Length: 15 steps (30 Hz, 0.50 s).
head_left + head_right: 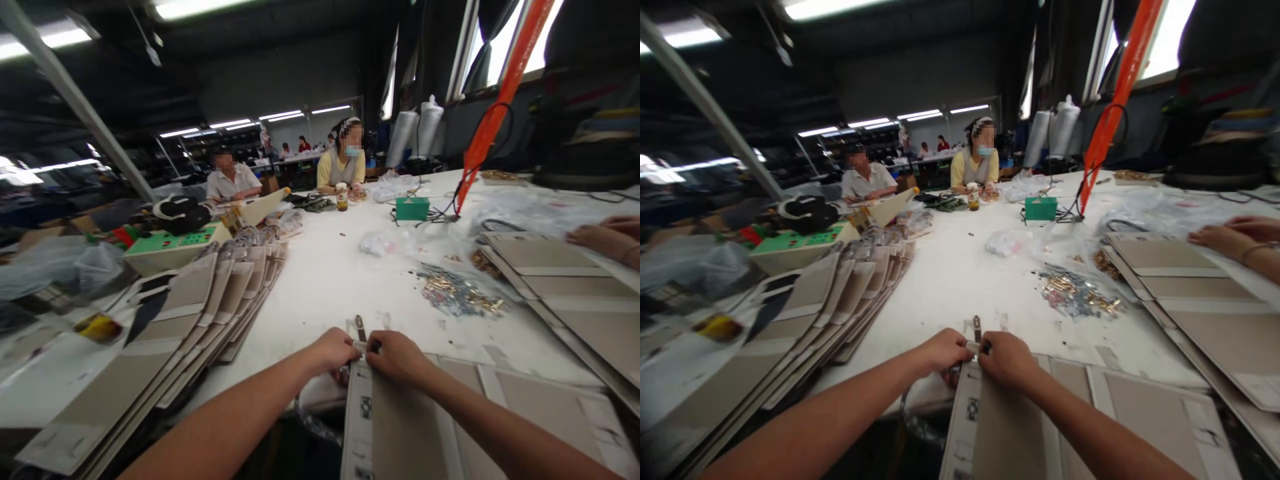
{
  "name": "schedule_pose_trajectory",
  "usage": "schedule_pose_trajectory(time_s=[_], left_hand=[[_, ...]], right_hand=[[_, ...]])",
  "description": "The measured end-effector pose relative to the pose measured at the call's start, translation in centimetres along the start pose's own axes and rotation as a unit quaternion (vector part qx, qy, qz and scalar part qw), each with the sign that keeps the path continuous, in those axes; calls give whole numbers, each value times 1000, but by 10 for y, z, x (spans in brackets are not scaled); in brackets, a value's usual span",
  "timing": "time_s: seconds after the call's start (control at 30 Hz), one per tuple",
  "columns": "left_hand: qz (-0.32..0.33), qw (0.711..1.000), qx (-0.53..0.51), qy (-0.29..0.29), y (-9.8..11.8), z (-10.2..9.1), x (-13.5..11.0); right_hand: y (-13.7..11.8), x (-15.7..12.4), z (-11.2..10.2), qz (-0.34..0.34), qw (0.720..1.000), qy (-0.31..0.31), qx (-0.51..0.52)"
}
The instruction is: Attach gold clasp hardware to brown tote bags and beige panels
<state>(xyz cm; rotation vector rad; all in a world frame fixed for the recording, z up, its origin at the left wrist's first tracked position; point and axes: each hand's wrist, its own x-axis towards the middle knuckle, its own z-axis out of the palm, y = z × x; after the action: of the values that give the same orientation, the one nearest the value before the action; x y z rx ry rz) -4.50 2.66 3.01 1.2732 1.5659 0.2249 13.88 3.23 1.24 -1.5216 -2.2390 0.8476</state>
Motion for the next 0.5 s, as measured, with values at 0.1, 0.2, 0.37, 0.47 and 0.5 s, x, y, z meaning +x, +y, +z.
schedule_pose_trajectory(time_s=[0.1,0.2,0.37,0.47,0.5], left_hand=[[9,999,-25,-20,-1,-3,8],[15,998,-49,-35,-3,-5,12],[28,995,-80,-49,-7,-6,14],[33,994,-90,-51,-9,-6,14],[33,994,-93,-51,-10,-6,14]], right_hand=[[-8,0,-20,-9,995,28,92],[-21,-7,-44,-13,958,107,267],[-41,-10,-48,-80,812,227,532],[-43,-2,-25,-95,781,240,568],[-42,1,-18,-88,790,229,562]])
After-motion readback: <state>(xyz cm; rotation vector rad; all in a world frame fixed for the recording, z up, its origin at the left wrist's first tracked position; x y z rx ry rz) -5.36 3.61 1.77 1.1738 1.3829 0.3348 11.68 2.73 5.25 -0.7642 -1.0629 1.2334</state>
